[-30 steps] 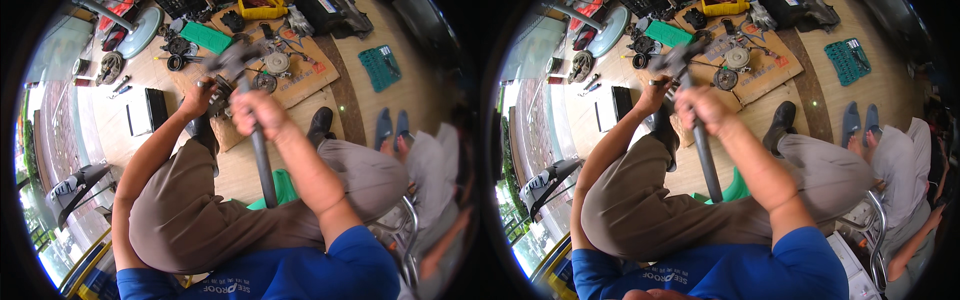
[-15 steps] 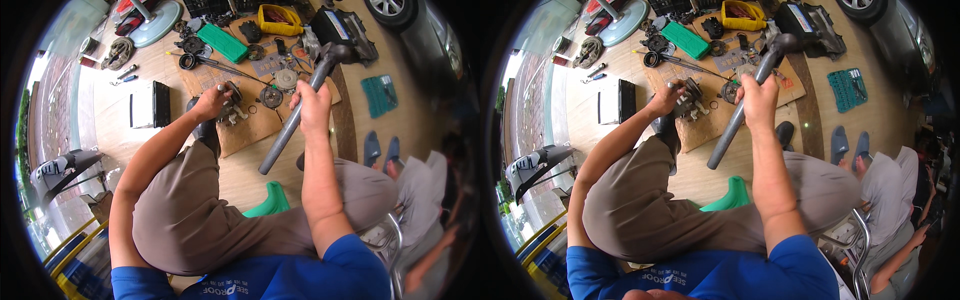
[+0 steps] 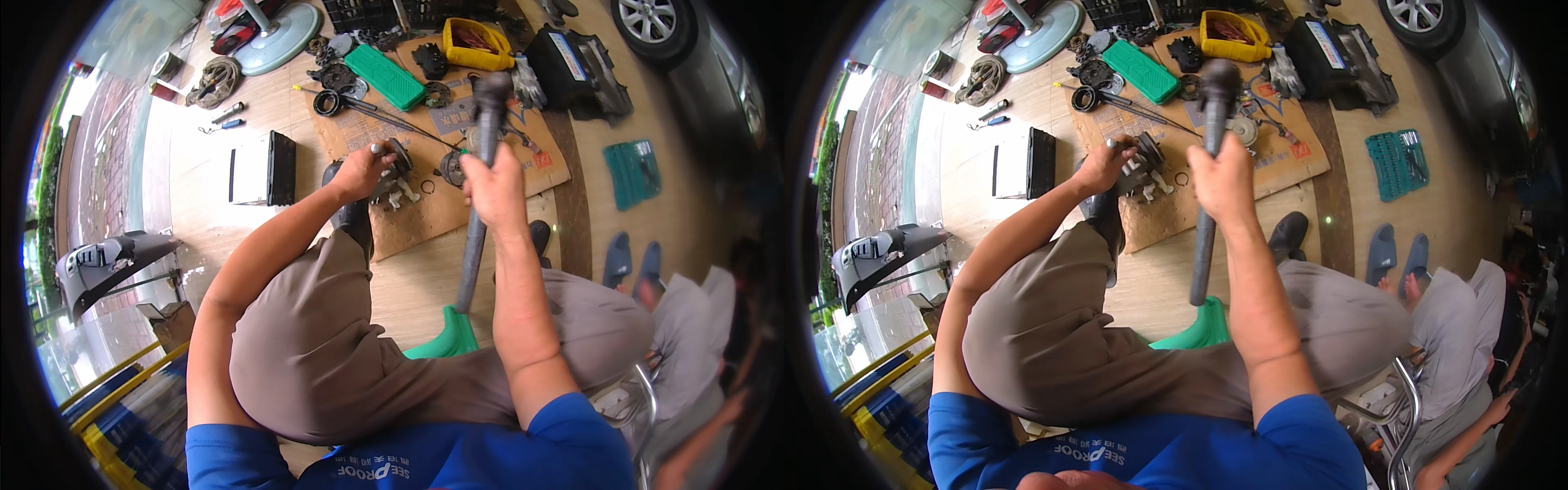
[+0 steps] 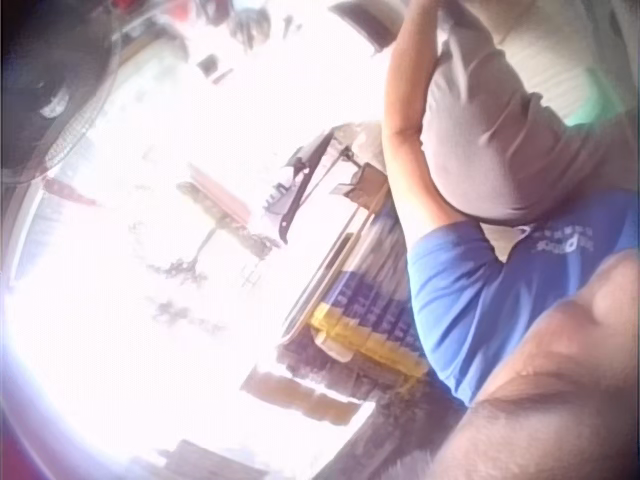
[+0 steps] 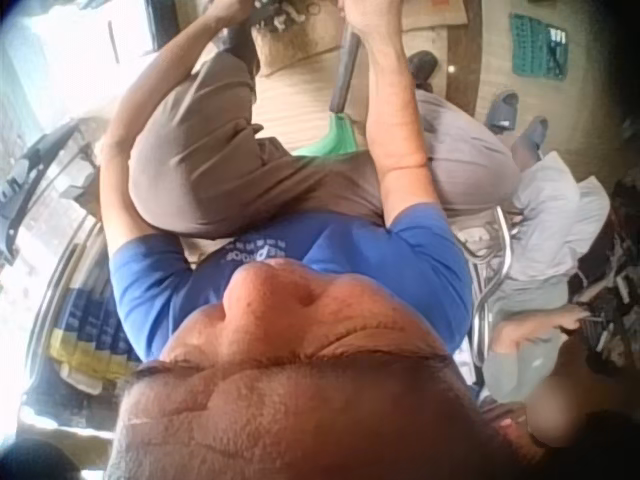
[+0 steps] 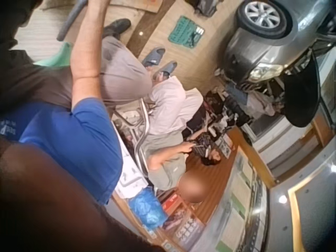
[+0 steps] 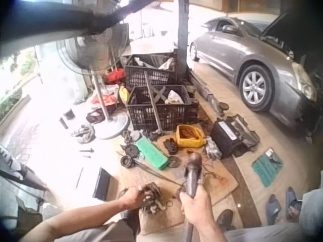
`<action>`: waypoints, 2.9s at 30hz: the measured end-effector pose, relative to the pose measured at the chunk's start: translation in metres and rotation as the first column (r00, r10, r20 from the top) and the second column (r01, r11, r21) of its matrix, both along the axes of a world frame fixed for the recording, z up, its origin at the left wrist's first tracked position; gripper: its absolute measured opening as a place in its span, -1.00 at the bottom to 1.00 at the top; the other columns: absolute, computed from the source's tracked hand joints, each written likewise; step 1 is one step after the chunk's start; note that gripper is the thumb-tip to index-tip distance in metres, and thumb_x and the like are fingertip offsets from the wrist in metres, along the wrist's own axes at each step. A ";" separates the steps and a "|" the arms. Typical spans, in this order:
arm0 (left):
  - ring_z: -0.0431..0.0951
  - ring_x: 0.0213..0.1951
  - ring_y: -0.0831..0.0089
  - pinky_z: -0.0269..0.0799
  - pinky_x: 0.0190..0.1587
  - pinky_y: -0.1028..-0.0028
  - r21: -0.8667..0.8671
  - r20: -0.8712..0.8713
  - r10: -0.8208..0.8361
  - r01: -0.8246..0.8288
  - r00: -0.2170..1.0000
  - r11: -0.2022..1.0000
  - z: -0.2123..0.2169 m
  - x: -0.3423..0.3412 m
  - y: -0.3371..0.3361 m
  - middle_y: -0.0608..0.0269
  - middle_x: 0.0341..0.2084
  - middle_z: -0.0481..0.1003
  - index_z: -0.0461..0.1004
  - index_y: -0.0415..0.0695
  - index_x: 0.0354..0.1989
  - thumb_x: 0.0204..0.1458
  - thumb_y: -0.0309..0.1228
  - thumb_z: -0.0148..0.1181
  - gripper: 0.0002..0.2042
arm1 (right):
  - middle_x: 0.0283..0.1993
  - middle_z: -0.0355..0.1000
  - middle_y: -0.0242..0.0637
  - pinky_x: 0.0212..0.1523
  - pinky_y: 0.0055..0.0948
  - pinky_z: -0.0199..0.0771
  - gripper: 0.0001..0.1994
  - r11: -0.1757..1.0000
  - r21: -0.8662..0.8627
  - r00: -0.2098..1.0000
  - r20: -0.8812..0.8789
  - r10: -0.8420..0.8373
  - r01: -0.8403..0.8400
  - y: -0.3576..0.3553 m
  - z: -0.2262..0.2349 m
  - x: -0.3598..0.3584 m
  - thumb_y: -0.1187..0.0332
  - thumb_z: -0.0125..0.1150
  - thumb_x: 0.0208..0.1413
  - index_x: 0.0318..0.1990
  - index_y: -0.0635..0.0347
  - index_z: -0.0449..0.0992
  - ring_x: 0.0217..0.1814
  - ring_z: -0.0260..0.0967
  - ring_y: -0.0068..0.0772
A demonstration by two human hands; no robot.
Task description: The person disassembles a car air conditioning compressor on a cardboard sheet using a hammer, screwdriver, and pry bar, hitting the metal casing to loosen it and prying the internal components apart.
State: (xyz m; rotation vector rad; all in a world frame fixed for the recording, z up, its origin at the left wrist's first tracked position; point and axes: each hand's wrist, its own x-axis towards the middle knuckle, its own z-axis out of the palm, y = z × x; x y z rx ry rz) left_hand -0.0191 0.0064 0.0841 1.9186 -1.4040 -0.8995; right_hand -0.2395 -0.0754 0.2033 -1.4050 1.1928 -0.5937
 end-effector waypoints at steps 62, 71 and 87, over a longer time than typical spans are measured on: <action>0.33 0.21 0.12 0.32 0.16 0.33 -0.214 0.385 -0.229 0.328 0.894 0.920 0.057 -0.017 -0.034 -0.06 0.24 0.21 0.28 -0.05 0.23 -0.01 -0.63 0.13 -0.45 | -0.26 0.47 0.01 -0.21 -0.25 0.53 -0.49 0.946 0.319 0.993 -0.082 0.084 -0.054 -0.041 -0.224 -0.021 0.01 0.17 0.13 -0.04 0.35 0.37 -0.26 0.49 -0.10; 0.02 0.35 -0.09 -0.02 0.29 -0.12 0.012 0.685 -0.537 0.729 0.492 0.684 0.052 -0.049 -0.016 -0.01 0.35 0.01 0.21 0.28 0.29 -0.15 -0.31 0.27 -0.29 | -0.44 0.40 -0.42 -0.38 -0.28 0.48 -0.78 0.363 0.762 0.708 0.640 -0.298 -0.536 0.022 -0.159 0.026 0.17 -0.17 0.27 -0.24 -0.07 0.45 -0.43 0.41 -0.42; 0.00 0.37 0.04 -0.14 0.31 -0.16 0.521 0.684 -0.503 0.128 0.529 0.844 -0.050 -0.001 0.001 0.06 0.34 0.05 0.20 0.11 0.29 -0.07 -0.03 0.25 -0.30 | -0.57 0.17 -0.42 -0.71 -0.43 0.09 -0.74 0.649 0.737 0.964 0.019 0.264 -0.192 0.054 -0.184 0.003 0.19 -0.09 0.31 -0.39 0.12 0.26 -0.67 0.07 -0.56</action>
